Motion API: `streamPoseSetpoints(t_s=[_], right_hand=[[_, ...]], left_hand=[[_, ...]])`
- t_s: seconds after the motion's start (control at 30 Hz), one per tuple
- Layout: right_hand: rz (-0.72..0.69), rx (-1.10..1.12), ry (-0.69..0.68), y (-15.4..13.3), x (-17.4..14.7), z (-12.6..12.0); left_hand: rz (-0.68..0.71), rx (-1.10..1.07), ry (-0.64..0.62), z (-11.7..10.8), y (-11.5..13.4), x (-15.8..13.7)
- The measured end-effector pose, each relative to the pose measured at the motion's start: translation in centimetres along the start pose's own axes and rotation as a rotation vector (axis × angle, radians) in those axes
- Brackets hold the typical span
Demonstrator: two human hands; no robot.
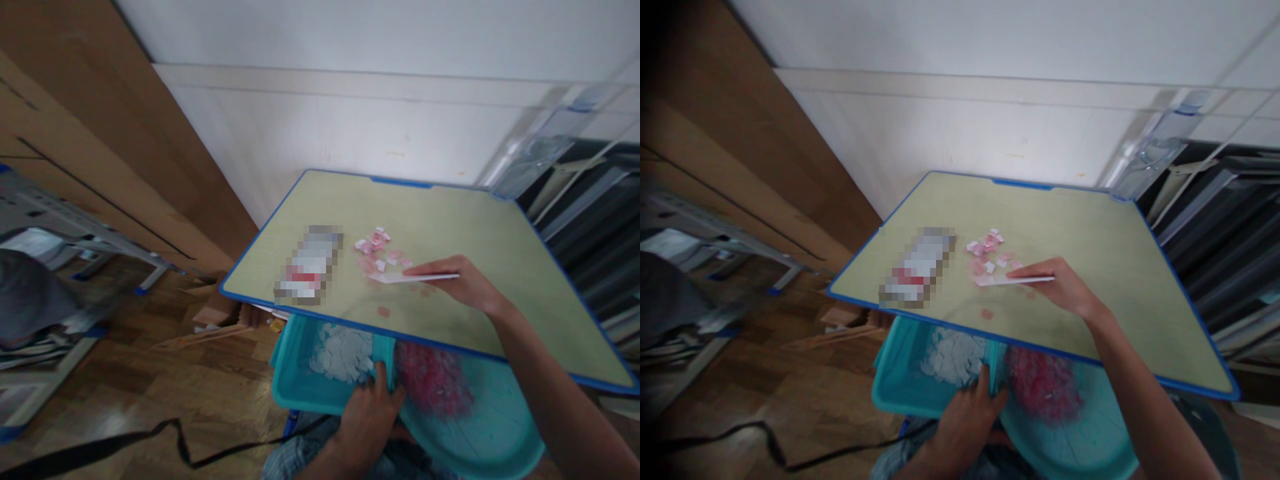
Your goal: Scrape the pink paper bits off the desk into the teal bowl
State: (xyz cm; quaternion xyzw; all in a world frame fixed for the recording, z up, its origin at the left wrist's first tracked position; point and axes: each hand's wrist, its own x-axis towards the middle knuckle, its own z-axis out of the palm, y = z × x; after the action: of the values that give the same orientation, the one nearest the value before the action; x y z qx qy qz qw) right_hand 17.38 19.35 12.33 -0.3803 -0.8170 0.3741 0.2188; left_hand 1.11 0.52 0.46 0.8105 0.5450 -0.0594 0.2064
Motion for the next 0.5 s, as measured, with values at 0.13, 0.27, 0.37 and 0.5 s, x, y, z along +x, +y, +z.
streamPoseSetpoints(t_s=[0.13, 0.27, 0.37, 0.5], right_hand=[[-0.025, -0.008, -0.065, 0.1, -1.2, -1.6], [0.042, 0.009, 0.040, 0.5, -1.4, -2.0], [0.018, 0.020, -0.042, 0.7, -1.7, -1.9], [-0.072, -0.031, -0.089, 0.6, -2.6, -2.7]], left_hand=[[0.004, 0.004, -0.003, 0.2, 0.0, 0.1], [0.002, 0.015, 0.013, 0.4, 0.0, 0.1], [0.002, 0.018, 0.013, 0.4, 0.0, 0.1], [0.007, 0.006, 0.003, 0.2, 0.0, 0.1]])
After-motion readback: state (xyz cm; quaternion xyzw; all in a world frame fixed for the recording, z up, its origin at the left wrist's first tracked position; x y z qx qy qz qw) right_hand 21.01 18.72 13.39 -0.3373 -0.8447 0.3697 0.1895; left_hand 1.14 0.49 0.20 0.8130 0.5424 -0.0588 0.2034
